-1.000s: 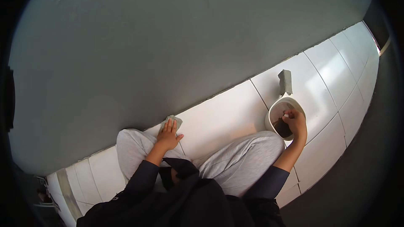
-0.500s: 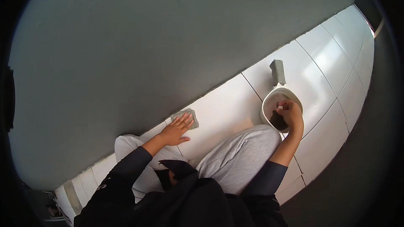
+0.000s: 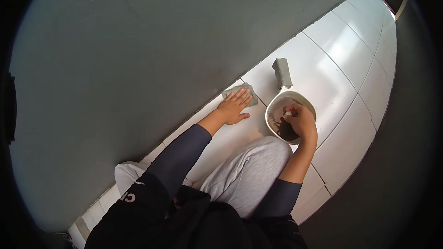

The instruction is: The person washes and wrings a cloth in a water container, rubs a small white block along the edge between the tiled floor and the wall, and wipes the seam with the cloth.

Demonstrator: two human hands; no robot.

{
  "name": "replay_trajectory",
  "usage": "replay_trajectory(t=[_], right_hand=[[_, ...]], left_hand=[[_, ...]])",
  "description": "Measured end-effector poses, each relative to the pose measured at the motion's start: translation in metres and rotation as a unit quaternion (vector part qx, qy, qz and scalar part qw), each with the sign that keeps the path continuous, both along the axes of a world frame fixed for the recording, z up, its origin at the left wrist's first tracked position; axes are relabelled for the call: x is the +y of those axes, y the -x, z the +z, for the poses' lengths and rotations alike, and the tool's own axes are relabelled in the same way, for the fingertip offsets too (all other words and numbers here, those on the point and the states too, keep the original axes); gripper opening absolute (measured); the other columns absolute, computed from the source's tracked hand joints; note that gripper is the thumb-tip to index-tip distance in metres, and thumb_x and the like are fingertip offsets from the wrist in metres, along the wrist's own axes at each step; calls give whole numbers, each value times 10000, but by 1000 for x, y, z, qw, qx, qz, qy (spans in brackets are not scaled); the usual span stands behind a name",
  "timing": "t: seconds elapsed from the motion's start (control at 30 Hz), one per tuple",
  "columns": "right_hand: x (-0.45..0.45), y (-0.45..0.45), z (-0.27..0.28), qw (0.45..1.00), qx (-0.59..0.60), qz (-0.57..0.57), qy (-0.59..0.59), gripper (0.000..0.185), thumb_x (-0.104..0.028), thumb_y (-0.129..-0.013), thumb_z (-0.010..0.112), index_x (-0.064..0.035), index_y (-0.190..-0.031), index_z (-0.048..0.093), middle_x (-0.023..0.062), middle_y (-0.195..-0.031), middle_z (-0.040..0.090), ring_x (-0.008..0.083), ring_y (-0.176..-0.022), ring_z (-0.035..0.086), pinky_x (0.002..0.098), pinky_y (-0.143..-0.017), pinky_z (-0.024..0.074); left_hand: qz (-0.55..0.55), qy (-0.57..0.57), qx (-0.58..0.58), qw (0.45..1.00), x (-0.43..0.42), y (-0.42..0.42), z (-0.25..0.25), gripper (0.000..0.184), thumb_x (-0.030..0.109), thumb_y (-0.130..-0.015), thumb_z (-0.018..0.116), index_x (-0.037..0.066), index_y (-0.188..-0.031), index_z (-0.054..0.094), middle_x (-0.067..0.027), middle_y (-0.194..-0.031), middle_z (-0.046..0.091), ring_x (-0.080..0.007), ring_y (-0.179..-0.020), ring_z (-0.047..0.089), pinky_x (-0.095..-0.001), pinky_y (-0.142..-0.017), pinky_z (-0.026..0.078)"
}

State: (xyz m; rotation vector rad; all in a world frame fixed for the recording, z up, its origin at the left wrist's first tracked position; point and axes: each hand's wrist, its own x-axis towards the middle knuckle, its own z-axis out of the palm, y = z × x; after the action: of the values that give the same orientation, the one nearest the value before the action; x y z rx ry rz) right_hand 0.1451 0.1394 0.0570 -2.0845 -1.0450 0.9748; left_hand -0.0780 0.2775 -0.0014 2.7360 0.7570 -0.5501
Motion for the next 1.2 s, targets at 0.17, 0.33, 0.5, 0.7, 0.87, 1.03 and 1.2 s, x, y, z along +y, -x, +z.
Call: replay_trajectory(t=[0.17,0.33,0.5,0.7,0.87,1.03,1.2], right_hand=[[-2,0,1,1000,-22,5,6,234,-71,-684,713,-28,-902,640,78,-774,638,174,-709,586,304,-673,462],[-1,-1,1,1000,6,11,-26,233,-69,-685,708,-19,-900,635,72,-768,637,161,-716,590,302,-676,461],[0,-4,0,1000,12,17,-16,223,-42,-691,692,-17,-900,623,39,-755,620,127,-704,565,283,-654,443],[0,-4,1,999,4,32,-34,221,-46,-697,686,-18,-909,629,33,-726,601,127,-675,547,275,-639,432],[0,-1,11,999,-6,-13,-33,241,-53,-683,694,-23,-914,631,45,-708,590,134,-642,541,288,-597,436],[-8,16,53,993,-95,-9,-73,251,-68,-662,716,-26,-892,624,53,-699,566,138,-613,519,283,-572,429],[-13,31,98,968,-95,-70,-223,272,-95,-697,724,-36,-945,628,50,-717,545,110,-598,470,266,-593,424]], left_hand=[[42,-11,-4,999,2,-19,-2,687,533,-917,300,129,-1445,126,-103,-1512,33,-259,-1395,12,-400,-1118,78],[61,-3,-53,997,-19,20,-7,662,506,-923,323,133,-1442,151,-103,-1511,45,-254,-1395,23,-398,-1118,81],[152,-9,-87,984,-73,104,-1,637,433,-925,389,133,-1439,163,-106,-1510,52,-250,-1394,33,-406,-1116,95],[294,-71,-53,952,-125,199,3,559,271,-896,494,92,-1390,304,-129,-1473,210,-279,-1365,185,-380,-1077,254],[402,-139,-2,905,-154,240,-13,399,175,-882,499,38,-1254,456,-178,-1355,388,-321,-1241,391,-358,-936,428],[460,-185,-51,867,-150,237,14,153,42,-785,545,19,-932,578,-146,-976,592,-322,-900,585,-383,-764,512],[487,-121,-182,845,-145,227,36,165,32,-722,568,21,-885,543,-156,-891,591,-320,-834,595,-390,-715,490]])
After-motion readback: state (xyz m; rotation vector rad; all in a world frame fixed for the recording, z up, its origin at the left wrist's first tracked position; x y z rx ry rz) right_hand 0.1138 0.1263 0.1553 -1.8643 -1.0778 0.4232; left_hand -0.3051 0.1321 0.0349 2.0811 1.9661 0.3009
